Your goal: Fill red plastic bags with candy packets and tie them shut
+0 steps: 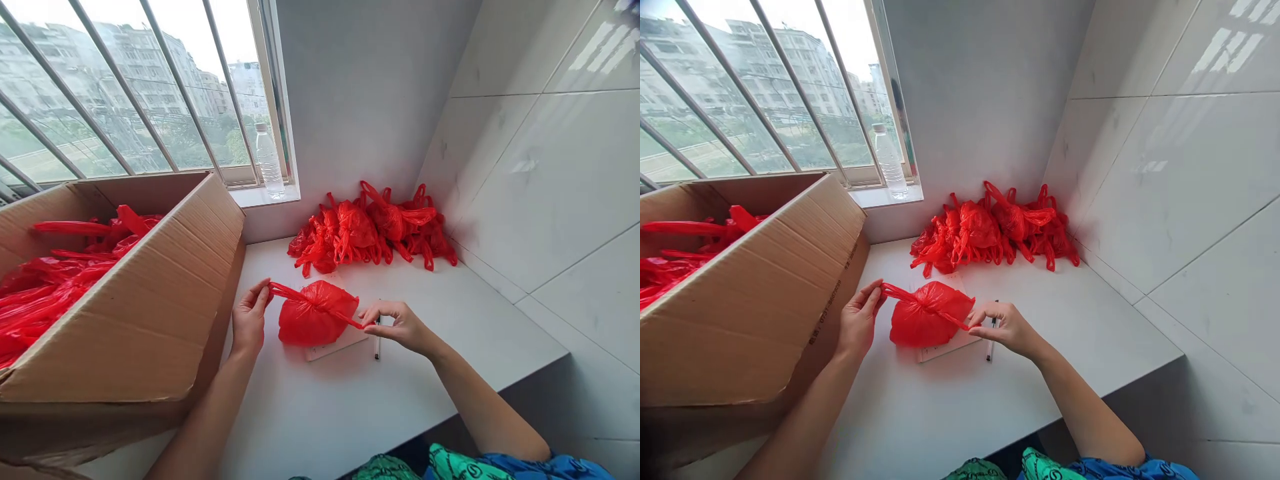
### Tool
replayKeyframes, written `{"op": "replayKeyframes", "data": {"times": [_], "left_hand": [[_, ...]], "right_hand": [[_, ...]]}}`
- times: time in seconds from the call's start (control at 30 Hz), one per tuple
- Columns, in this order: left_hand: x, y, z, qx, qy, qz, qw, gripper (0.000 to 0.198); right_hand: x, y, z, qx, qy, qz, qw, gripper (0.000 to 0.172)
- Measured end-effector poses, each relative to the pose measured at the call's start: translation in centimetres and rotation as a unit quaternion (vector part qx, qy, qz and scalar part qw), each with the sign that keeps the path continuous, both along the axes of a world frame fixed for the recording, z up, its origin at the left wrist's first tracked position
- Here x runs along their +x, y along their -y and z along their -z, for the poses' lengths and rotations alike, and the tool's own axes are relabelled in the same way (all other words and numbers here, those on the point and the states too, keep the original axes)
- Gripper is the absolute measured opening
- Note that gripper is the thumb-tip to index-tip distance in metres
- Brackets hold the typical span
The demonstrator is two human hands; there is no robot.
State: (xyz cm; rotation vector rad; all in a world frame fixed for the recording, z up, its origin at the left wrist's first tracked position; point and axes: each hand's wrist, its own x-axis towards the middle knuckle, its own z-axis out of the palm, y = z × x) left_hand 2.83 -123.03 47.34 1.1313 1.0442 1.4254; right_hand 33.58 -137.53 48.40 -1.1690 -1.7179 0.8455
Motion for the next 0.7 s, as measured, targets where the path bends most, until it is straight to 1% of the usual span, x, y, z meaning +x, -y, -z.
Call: {"op": "replayKeyframes", "data": {"times": [0.03,0.07,0.13,0.17,0.2,0.23,0.27,0.33,0.4,0.47,0.6,0.7], "left_hand": [[-0.6,0.5,0.4,-0.011,-0.022,0.022,0.999,0.061],[-1.2,1.1,0.7,-0.023,-0.052,0.042,0.997,0.066],[-2.0,2.2,0.8,-0.035,-0.148,0.065,0.986,0.064],[-2.0,2.7,0.7,-0.023,-0.209,0.075,0.975,0.060],[-1.8,3.1,0.5,0.004,-0.275,0.090,0.957,0.057],[-1.2,3.4,0.2,0.043,-0.338,0.107,0.934,0.055],[-0.4,3.7,0.0,0.089,-0.394,0.124,0.906,0.053],[1.5,4.0,-0.3,0.186,-0.479,0.144,0.845,0.051],[3.3,3.8,0.0,0.261,-0.532,0.143,0.793,0.052],[4.2,3.3,0.9,0.298,-0.563,0.136,0.759,0.052],[4.1,1.9,3.4,0.293,-0.603,0.130,0.730,0.052],[3.8,1.3,4.7,0.286,-0.626,0.130,0.713,0.055]], "right_hand": [[0.7,0.0,0.5,-0.025,0.003,0.004,1.000,0.028],[1.3,-0.1,0.9,-0.032,0.022,0.021,0.999,0.038],[1.8,-0.8,1.6,-0.002,0.105,0.071,0.992,0.056],[1.6,-1.4,1.9,0.027,0.159,0.086,0.983,0.064],[1.1,-2.1,2.2,0.058,0.212,0.085,0.972,0.073],[0.3,-3.0,2.4,0.085,0.255,0.069,0.961,0.084],[-0.8,-3.9,2.6,0.111,0.285,0.042,0.951,0.095],[-3.0,-5.8,2.9,0.150,0.309,-0.006,0.939,0.113],[-4.9,-7.6,3.4,0.168,0.317,-0.032,0.933,0.118],[-5.9,-8.8,4.0,0.155,0.324,-0.038,0.933,0.116],[-5.9,-9.8,5.6,0.099,0.325,-0.035,0.940,0.113],[-5.7,-9.8,6.4,0.072,0.330,-0.035,0.941,0.110]]}}
